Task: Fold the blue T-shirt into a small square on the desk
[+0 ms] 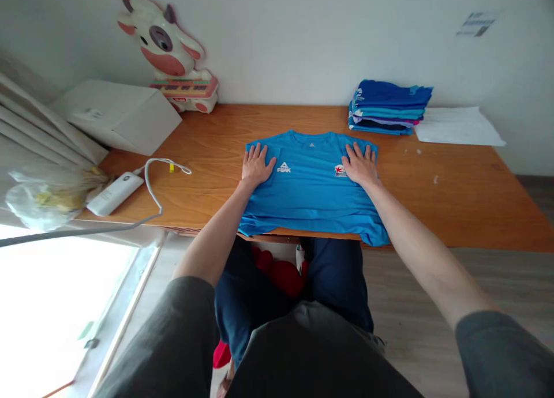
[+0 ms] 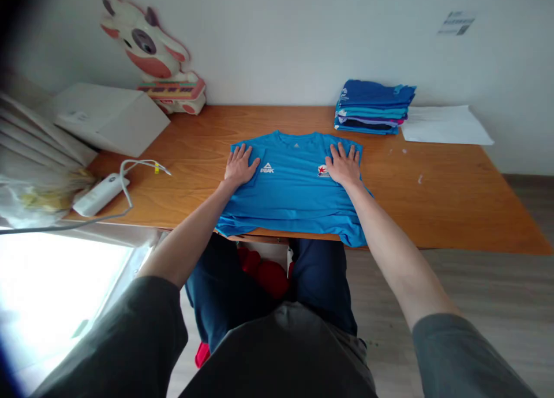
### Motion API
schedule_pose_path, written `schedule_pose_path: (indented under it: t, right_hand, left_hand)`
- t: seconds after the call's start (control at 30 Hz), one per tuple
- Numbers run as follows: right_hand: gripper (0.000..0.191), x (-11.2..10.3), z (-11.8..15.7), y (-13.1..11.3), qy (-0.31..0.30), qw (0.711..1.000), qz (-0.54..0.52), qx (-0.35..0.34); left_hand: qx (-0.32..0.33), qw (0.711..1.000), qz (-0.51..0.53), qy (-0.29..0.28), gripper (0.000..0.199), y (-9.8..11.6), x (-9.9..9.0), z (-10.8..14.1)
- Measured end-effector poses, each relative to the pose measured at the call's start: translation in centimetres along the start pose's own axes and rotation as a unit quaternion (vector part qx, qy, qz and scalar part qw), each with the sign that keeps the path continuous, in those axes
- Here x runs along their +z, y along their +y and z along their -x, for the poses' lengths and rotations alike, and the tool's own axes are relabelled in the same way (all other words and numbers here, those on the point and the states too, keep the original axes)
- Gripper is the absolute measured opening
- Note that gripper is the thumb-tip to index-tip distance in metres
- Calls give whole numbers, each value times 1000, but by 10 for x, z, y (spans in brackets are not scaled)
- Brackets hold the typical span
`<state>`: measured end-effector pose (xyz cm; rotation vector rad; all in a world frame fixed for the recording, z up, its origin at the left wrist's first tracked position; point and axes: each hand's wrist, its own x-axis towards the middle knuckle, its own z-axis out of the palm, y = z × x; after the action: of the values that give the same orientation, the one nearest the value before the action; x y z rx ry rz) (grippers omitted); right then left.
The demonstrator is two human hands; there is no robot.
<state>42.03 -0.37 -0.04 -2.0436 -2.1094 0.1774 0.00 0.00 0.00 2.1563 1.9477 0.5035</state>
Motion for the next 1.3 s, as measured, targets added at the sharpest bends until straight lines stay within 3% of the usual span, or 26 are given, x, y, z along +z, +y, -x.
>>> schedule_pose_path:
  t: [0.17,0.3,0.4,0.5,0.57,0.63,0.7,0.8,0.93,1.03,1.13,1.2,1.3]
  right_hand:
    - [76,-7,-1,-7,39,998,-44,4]
    - [60,-35,18,-10,175,976,-133,-1]
    - [46,-58,73,3,225,948,-218,-60]
    - [27,-71,161,24,208,939,-250,-109]
    - [18,-72,220,35,174,944,-241,-142]
    - [15,-68,264,42,135,952,-211,-176]
    - [21,-61,290,43,116,960,-172,-187]
    - [41,-53,297,36,92,975,-138,-150]
    - [66,-49,280,29,70,990,-108,-61]
    - [58,-48,264,33,67,995,-65,-38]
    - [49,-48,249,37,56,996,-50,-45]
    - [43,-49,242,36,37,994,-85,-53]
    - [36,-53,238,35,25,985,-163,-43]
  left_hand:
    - [-18,996,80,35,71,-3,-3,-8]
    - [-7,973,186,139,46,2,-29,14]
    - [44,953,251,166,41,9,-57,76]
    - [90,953,239,163,26,9,-77,164]
    - [120,958,201,168,13,3,-82,219]
    - [127,966,158,157,9,-6,-81,258]
    - [102,981,111,120,31,-15,-76,280]
    - [55,992,93,71,62,-22,-70,287]
    - [13,986,149,77,69,-21,-73,272]
    - [-21,988,123,94,65,-22,-74,253]
    - [-54,994,60,76,47,-29,-70,233]
    - [-61,995,55,62,31,-34,-66,224]
    - [-70,991,92,69,23,-38,-64,218]
